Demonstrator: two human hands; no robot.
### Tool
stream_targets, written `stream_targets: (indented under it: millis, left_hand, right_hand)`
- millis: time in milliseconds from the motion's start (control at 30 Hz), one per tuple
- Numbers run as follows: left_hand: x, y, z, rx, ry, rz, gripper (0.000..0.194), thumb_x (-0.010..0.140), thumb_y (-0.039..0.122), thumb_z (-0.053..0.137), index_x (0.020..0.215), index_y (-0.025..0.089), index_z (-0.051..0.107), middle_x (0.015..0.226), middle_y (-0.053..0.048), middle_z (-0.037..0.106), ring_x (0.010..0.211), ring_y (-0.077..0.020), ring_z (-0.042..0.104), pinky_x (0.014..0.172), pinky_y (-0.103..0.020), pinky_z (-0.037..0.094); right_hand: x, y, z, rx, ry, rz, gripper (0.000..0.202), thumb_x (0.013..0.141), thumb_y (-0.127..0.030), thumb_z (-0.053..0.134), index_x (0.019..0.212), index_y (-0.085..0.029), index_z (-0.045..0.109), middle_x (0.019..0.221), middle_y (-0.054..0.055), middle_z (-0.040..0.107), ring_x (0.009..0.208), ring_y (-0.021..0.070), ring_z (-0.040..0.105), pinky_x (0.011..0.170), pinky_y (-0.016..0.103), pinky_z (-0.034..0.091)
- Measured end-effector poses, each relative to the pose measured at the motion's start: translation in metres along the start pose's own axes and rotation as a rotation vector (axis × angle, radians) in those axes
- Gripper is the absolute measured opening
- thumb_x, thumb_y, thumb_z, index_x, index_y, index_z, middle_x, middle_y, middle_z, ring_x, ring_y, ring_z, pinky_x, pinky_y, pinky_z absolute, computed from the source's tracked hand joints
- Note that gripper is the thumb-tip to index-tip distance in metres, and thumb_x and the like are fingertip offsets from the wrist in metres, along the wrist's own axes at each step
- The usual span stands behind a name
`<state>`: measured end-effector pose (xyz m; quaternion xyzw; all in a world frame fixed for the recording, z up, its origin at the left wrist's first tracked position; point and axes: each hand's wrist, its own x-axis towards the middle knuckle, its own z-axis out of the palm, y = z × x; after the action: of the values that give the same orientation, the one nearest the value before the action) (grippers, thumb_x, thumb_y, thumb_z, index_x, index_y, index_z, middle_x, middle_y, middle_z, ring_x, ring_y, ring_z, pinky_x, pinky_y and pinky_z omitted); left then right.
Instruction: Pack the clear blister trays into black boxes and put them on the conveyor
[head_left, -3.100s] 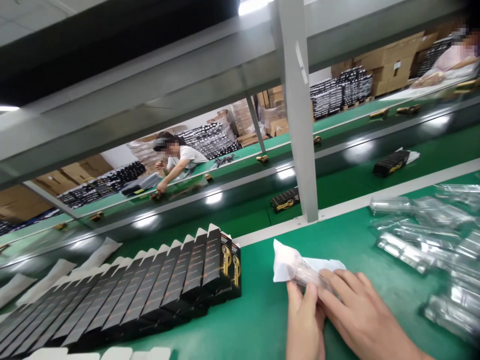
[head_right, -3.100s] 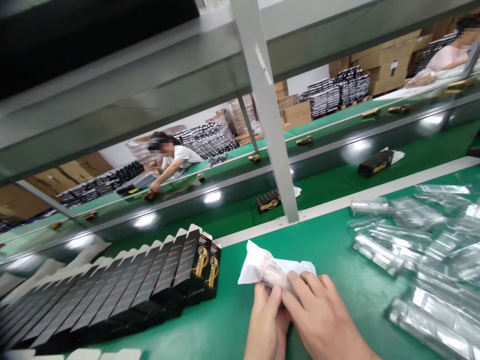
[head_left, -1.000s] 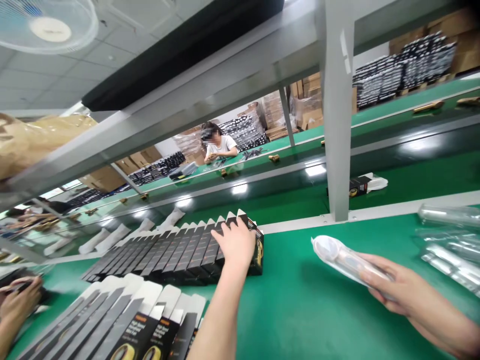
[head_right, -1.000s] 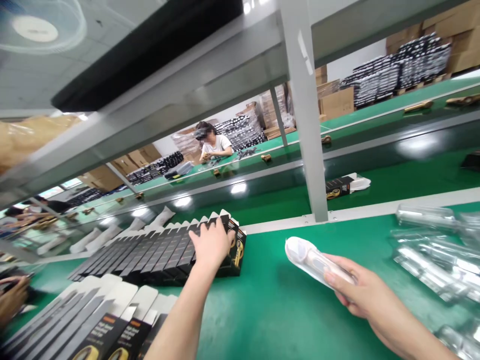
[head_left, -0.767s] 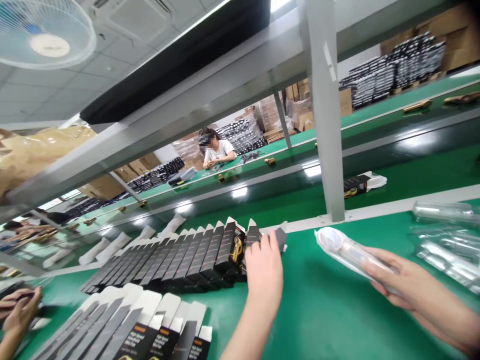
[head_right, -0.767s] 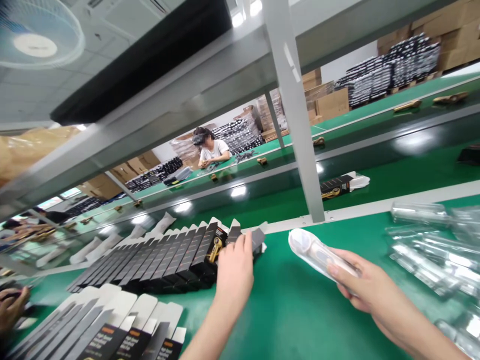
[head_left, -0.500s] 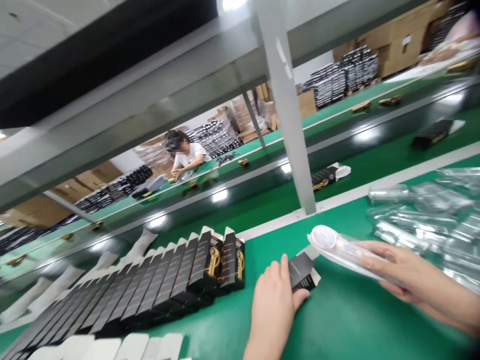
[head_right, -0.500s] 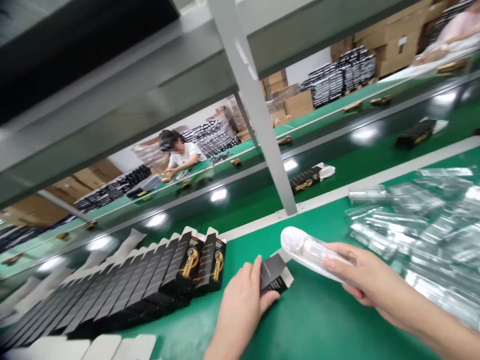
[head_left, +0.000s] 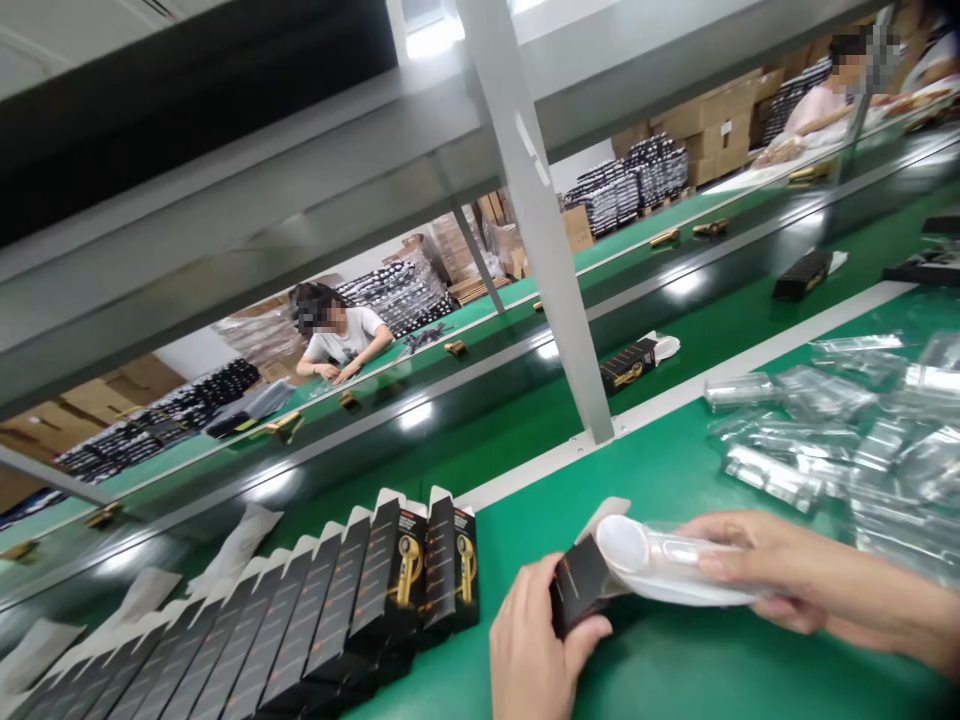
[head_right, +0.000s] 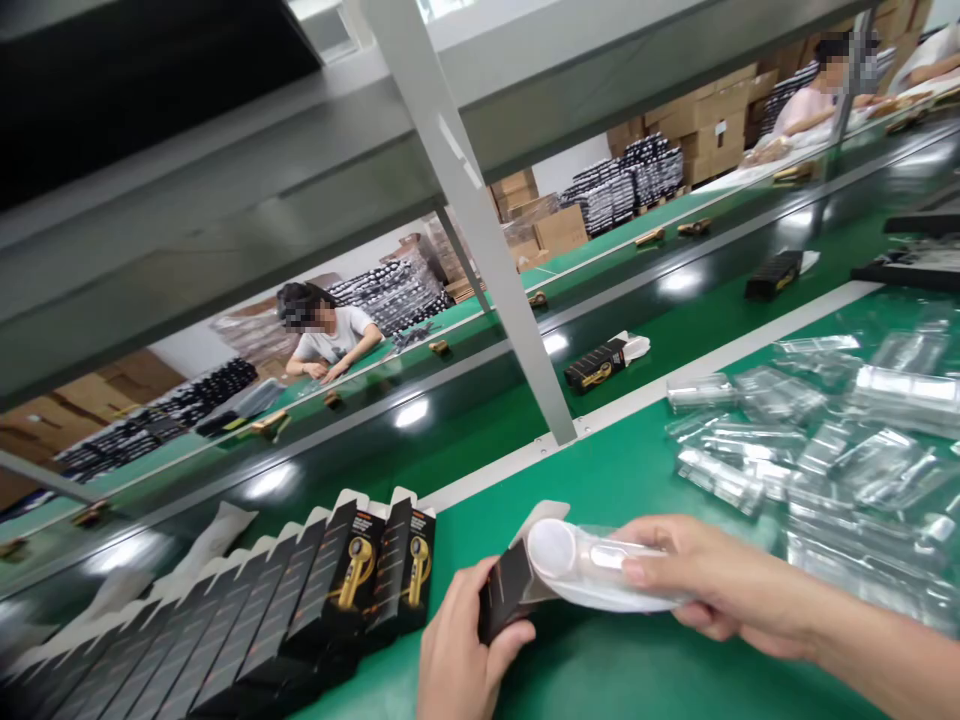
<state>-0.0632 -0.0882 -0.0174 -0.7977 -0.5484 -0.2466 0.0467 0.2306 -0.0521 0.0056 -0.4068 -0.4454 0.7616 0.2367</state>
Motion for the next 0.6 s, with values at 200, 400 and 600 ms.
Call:
stream_targets:
  millis: [200, 400, 600]
  left_hand:
    - [0.002, 0.013, 0.002, -0.021, 0.120, 0.184, 0.065, 0.076, 0.072, 0.040, 0.109, 0.018, 0.054, 0.090, -0.006, 0.070, 0.078, -0.0182, 0.068, 0.067, -0.028, 0.054]
    - [0.003, 0.022, 0.002, 0.023, 0.092, 0.343, 0.068, 0.077, 0.073, 0.037, 0.111, 0.017, 0.055, 0.091, -0.007, 0.071, 0.077, -0.0186, 0.068, 0.070, -0.029, 0.052]
    - [-0.002, 0.013, 0.018, 0.098, 0.090, 0.387, 0.063, 0.078, 0.070, 0.044, 0.113, 0.018, 0.054, 0.091, -0.007, 0.071, 0.075, -0.0197, 0.067, 0.069, -0.030, 0.052]
  right_hand:
    - [-0.003, -0.007, -0.011, -0.280, -0.026, 0.089, 0.050, 0.076, -0.054, 0.068, 0.110, -0.019, 0.061, 0.061, -0.006, 0.041, 0.045, 0.0037, 0.025, 0.037, 0.019, 0.011]
    - [0.012, -0.002, 0.017, -0.469, -0.019, -0.036, 0.034, 0.070, -0.029, 0.070, 0.102, -0.019, 0.068, 0.073, -0.003, 0.063, 0.055, 0.0082, 0.049, 0.047, 0.016, 0.035]
    - [0.024, 0.009, 0.033, -0.490, 0.075, -0.069, 0.030, 0.063, -0.023, 0.070, 0.092, -0.018, 0.068, 0.075, -0.002, 0.065, 0.062, 0.0109, 0.056, 0.050, 0.016, 0.041]
